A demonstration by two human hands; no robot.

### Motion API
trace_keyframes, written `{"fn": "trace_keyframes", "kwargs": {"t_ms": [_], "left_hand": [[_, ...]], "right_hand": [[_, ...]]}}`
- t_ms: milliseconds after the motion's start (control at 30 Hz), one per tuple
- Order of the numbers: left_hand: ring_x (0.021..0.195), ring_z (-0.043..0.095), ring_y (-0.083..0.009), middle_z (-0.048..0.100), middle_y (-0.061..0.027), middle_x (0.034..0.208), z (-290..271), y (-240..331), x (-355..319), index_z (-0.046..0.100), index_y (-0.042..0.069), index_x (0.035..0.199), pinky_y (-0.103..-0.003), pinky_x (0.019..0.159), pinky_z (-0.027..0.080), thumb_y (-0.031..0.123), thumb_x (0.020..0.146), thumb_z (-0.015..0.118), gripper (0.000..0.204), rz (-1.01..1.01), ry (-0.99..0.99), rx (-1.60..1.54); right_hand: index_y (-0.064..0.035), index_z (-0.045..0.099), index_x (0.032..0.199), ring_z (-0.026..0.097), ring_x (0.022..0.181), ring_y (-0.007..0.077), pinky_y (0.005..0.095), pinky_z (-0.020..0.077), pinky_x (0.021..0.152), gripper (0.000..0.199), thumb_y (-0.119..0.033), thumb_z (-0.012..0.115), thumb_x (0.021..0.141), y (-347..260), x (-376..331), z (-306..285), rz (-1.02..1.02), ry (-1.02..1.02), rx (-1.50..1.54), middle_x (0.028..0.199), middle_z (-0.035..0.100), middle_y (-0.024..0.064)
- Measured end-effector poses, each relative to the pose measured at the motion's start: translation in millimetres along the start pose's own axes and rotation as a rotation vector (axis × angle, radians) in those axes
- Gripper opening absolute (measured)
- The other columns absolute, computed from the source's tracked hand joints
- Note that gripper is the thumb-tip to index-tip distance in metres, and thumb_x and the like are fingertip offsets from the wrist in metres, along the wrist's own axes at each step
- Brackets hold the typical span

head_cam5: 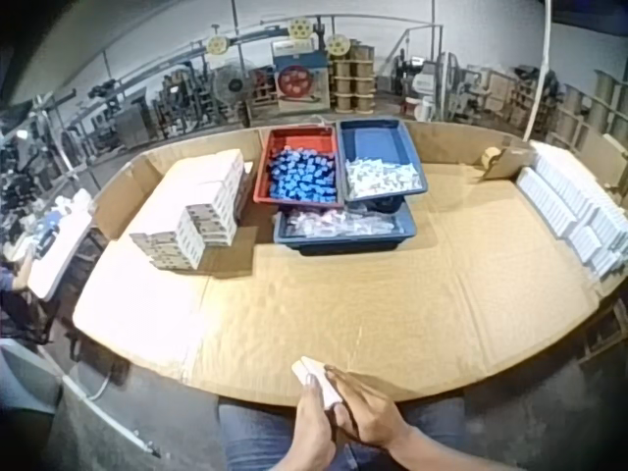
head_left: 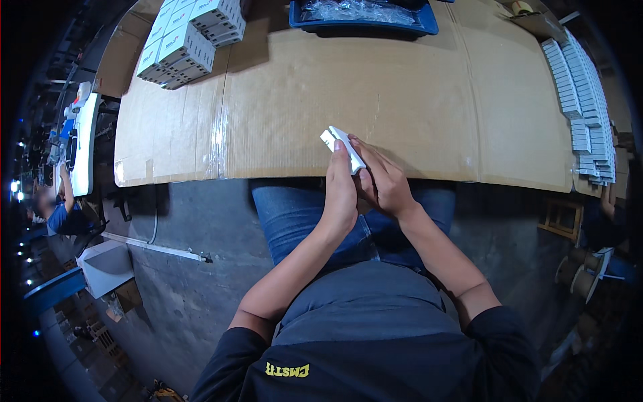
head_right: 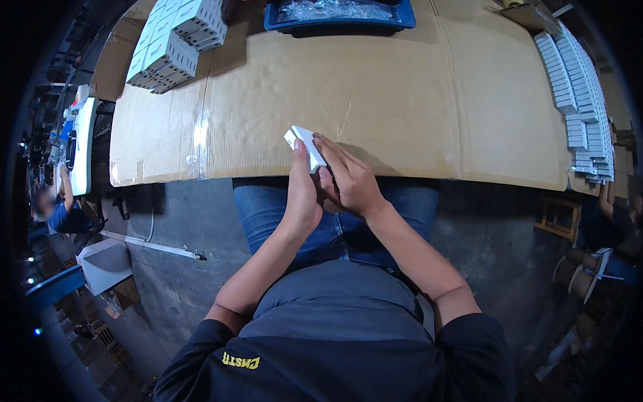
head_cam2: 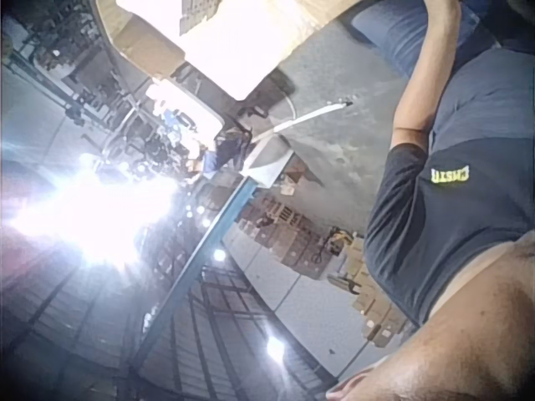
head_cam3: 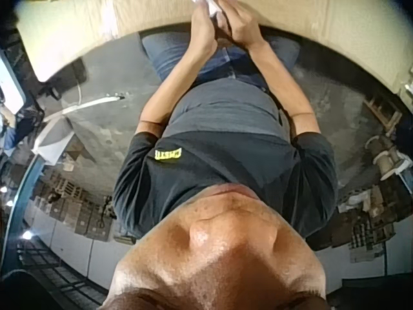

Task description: Assembling, filling, and stacking small product boxes with electronic components and accessories.

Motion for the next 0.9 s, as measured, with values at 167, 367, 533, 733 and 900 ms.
{"fn": "trace_keyframes", "kwargs": {"t_ms": [167,367,533,733,900], "left_hand": [[0.071,0.049,-0.0034,0.055,0.0043,0.087,6.5,7.7,-6.7,0.057,0.009,0.121,-0.023,0.059,0.044,0.055,0.113,0.038,0.050,0.024,-0.010,-0.006],[0.070,0.048,-0.0019,0.054,0.0057,0.085,4.1,8.1,-11.3,0.058,0.010,0.119,-0.021,0.058,0.041,0.054,0.112,0.041,0.048,0.035,-0.021,0.003],[0.071,0.049,-0.0019,0.056,0.0050,0.086,0.5,7.0,-9.8,0.058,0.010,0.118,-0.020,0.058,0.042,0.054,0.112,0.042,0.048,0.031,-0.031,-0.007],[0.090,0.060,-0.0082,0.060,-0.0011,0.104,0.8,14.4,-6.5,0.053,0.008,0.132,-0.026,0.077,0.052,0.057,0.111,0.040,0.055,0.094,-0.067,0.012],[0.123,0.055,-0.0207,0.053,-0.0121,0.135,4.3,37.5,-4.7,0.036,0.008,0.154,-0.036,0.102,0.047,0.045,0.111,0.039,0.057,0.216,-0.121,0.047]], "right_hand": [[0.0125,0.058,0.135,0.069,0.120,0.0403,0.0441,0.0570,0.101,0.042,-0.006,0.053,0.098,-5.6,1.6,-4.0,-0.025,0.082,0.000,0.133,0.066,0.0271],[0.0136,0.060,0.133,0.071,0.116,0.0404,0.0441,0.0585,0.098,0.041,-0.004,0.052,0.097,-8.1,-1.3,-3.1,-0.027,0.093,-0.039,0.130,0.068,0.0277],[0.0138,0.060,0.132,0.071,0.114,0.0404,0.0442,0.0587,0.098,0.041,-0.005,0.052,0.097,-12.0,-0.2,-3.3,-0.054,0.116,-0.037,0.130,0.068,0.0278],[0.0143,0.058,0.134,0.068,0.120,0.0408,0.0447,0.0561,0.102,0.042,-0.008,0.052,0.099,-12.5,5.3,-3.7,-0.043,0.101,0.011,0.134,0.065,0.0290],[0.0072,0.055,0.144,0.050,0.144,0.0386,0.0452,0.0386,0.119,0.055,-0.034,0.053,0.107,0.2,18.8,-2.0,0.062,-0.068,0.303,0.152,0.052,0.0272]]}}
Point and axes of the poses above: each hand's wrist, its own x-axis towards the middle knuckle, its own z-axis out of the palm, y = z × x, the point moved 10 cm from there along x, towards the middle knuckle
